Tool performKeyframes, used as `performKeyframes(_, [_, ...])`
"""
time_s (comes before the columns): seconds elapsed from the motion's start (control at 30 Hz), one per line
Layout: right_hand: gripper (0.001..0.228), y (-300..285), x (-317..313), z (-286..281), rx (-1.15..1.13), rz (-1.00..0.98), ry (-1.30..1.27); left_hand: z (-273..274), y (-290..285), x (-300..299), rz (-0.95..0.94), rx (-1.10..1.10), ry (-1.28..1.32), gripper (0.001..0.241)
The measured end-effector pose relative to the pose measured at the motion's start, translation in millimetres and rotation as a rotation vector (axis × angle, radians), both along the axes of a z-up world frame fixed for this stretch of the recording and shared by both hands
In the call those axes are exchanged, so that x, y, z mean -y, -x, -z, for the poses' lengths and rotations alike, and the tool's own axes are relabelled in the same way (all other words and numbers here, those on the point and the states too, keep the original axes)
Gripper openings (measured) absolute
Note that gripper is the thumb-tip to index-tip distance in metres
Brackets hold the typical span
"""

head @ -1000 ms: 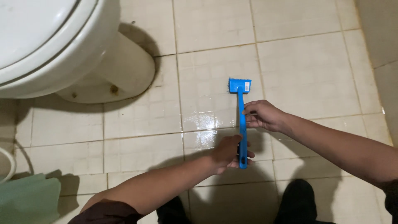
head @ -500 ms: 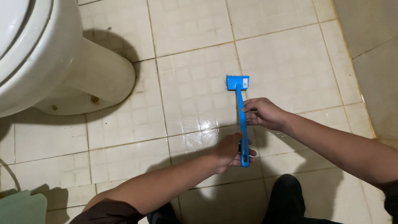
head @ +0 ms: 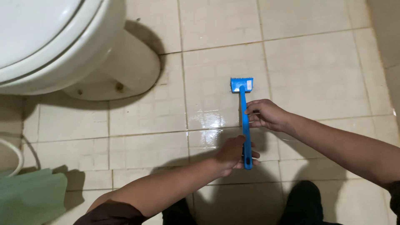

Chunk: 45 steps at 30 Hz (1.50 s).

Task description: The person uses a blue scrub brush to clean the grout lines on a tiled bathroom floor. They scrub back and forth along the seams near the toilet and then move to scrub the corner of the shower area.

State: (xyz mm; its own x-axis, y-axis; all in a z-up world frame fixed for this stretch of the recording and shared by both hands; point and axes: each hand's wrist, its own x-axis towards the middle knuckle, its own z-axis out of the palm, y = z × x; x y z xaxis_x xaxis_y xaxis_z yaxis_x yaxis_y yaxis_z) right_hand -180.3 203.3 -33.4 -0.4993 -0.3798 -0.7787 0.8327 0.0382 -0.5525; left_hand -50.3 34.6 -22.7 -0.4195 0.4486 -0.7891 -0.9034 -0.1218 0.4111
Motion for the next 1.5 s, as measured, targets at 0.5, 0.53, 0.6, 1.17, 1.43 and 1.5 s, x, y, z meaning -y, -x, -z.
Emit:
performKeyframes(0.5, [0.02,-9.0,125.9,12.3,0.038,-0.234,0.044,0.1,-44.3,83.7,-0.266,0.056,0.078,0.05])
performKeyframes(0.53, [0.02,-10.5,131.7,9.2,0.039,-0.239,0.047,0.3,-46.4,87.3,-0.271,0.056,0.081,0.05])
performKeyframes(0.6, [0.02,-12.1,139.8,2.5,0.036,-0.238,0.031,0.8,-49.1,91.4,-0.282,0.06,0.092,0.053])
performKeyframes(1.17, [0.023,-5.0,76.1,-2.1,0.025,-0.108,0.017,-12.0,-26.0,54.1,-0.181,-0.002,0.0,0.05])
performKeyframes(1.43, [0.018,-1.2,4.6,-2.5,0.026,0.029,-0.026,-19.1,-1.5,3.8,-0.016,-0.05,-0.018,0.053])
performKeyframes(1.5, [0.016,-1.6,-14.3,-1.0,0.031,0.064,-0.003,-17.1,2.8,-10.8,0.018,-0.047,-0.003,0.054])
